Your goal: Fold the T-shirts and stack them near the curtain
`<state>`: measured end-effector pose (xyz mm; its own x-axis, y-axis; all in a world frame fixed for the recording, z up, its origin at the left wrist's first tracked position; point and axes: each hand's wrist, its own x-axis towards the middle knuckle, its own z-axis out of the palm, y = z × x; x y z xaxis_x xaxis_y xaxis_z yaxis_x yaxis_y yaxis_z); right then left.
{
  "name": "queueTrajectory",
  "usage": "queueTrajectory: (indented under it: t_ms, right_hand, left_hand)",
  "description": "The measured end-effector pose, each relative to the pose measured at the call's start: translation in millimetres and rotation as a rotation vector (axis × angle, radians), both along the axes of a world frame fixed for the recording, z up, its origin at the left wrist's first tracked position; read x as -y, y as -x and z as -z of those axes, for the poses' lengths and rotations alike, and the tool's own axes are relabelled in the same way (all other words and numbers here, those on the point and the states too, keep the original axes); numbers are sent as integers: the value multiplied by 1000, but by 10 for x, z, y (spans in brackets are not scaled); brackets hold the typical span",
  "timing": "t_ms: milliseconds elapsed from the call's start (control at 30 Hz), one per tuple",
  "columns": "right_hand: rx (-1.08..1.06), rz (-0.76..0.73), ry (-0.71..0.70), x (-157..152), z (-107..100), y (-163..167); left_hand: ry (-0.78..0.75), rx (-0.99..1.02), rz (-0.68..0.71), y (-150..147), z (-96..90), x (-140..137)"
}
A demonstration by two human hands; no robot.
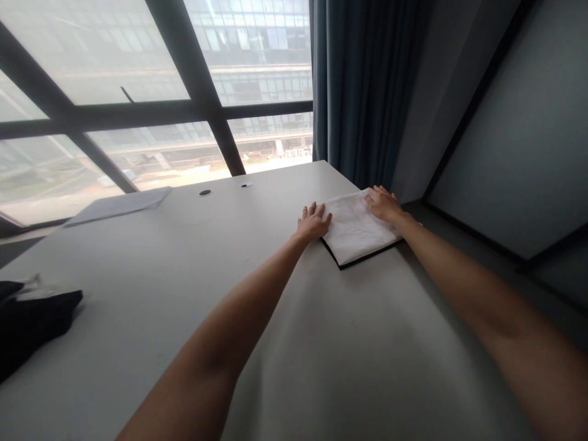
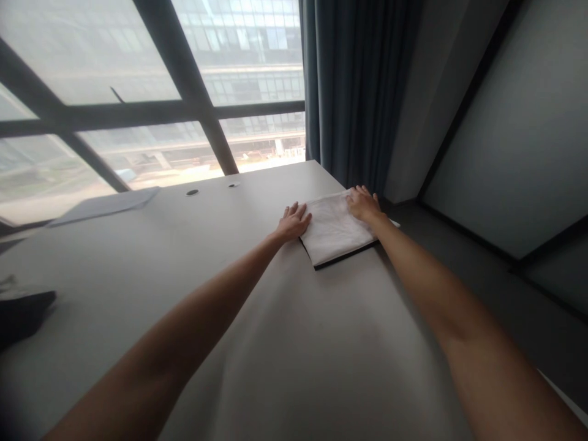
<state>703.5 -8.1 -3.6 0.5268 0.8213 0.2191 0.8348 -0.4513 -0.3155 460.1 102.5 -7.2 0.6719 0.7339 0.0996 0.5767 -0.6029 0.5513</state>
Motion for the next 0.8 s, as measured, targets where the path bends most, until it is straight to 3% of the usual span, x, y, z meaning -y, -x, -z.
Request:
queueTrajectory:
  t_ms: [100, 233, 367, 467, 533, 600, 700, 800]
  right_hand:
    - [3, 86, -52, 295, 34, -67]
    - [142, 189, -318, 653, 118, -89]
    - [36, 213, -176, 854, 166, 56]
    - [75, 268, -386, 899, 31, 309]
    - [135, 196, -583, 892, -133, 602]
    - [152, 38, -679, 861, -292, 1012]
    - [79, -206, -663, 775, -395, 1774]
    - [-66, -358, -608, 666, -297, 2534]
  left_hand:
    - [60, 149, 2, 57, 15, -62]
    - [11, 308, 7, 300, -25, -67]
    - [-52, 373, 35, 746, -47, 10]
    - [-79, 361, -1, 1202, -56, 97]
    - [-108, 329, -22, 1550, -62, 179]
    - [-140, 249, -57, 1907, -64, 288]
    - [-174, 84, -122, 2417, -55, 497]
    - [-201, -38, -175, 2875, -41, 732]
